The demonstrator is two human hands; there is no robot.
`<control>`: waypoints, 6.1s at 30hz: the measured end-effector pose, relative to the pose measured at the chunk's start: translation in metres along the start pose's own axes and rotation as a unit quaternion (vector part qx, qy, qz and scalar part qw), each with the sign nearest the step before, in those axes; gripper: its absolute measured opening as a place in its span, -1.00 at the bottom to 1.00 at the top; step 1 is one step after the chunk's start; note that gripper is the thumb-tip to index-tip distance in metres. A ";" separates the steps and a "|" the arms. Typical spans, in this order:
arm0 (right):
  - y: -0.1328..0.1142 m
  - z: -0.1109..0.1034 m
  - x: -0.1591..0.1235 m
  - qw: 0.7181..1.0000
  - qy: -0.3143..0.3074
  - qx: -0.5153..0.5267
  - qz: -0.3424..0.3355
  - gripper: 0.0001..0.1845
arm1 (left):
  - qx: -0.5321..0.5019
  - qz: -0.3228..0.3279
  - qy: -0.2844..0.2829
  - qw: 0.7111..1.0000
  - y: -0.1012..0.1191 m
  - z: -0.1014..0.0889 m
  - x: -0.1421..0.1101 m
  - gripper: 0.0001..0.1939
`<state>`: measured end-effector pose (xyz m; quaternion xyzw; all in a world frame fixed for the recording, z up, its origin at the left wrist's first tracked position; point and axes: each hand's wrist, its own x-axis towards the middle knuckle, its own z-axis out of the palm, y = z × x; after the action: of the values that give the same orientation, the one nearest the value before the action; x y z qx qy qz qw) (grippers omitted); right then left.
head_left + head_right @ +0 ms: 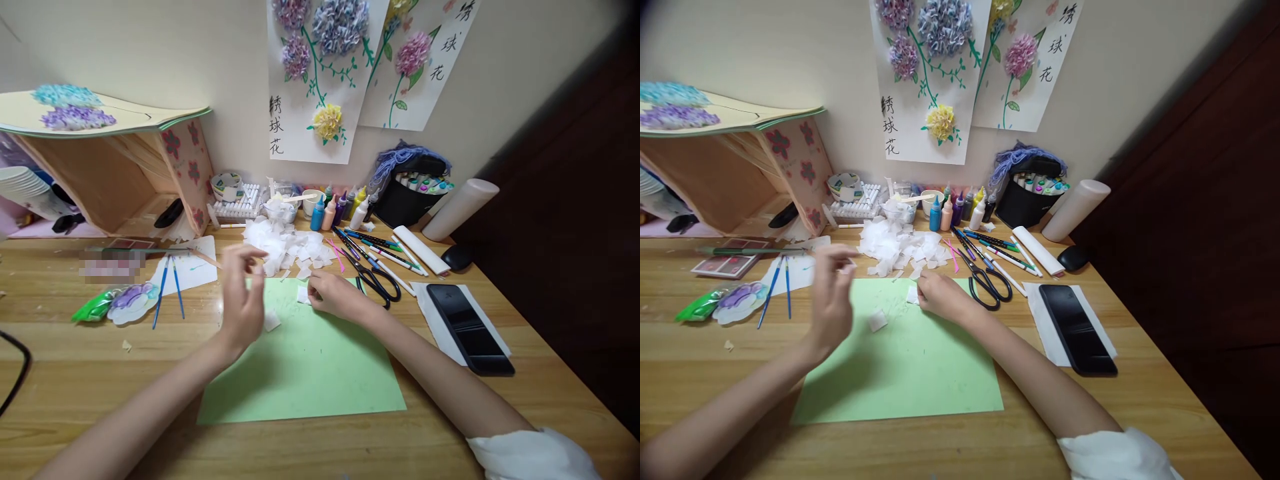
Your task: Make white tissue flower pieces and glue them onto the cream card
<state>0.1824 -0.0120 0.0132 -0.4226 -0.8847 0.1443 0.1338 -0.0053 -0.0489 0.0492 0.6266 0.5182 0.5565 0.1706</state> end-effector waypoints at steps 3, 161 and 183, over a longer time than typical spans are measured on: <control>0.002 0.001 0.001 0.998 0.014 0.053 0.018 -0.90 | 0.058 -0.019 -0.105 0.993 -0.018 0.015 -0.009 -0.80; 0.006 0.025 0.007 0.783 0.060 0.600 0.152 -0.84 | -0.055 -0.002 -0.136 0.989 -0.044 0.028 -0.018 -0.85; 0.000 0.030 0.005 0.778 0.071 0.592 0.195 -0.79 | -0.104 -0.100 -0.147 0.979 -0.048 0.029 -0.016 -0.84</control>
<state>0.1692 -0.0121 -0.0137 -0.4323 -0.5115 0.6326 0.3890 0.0009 -0.0326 -0.0064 0.6256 0.4870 0.4889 0.3638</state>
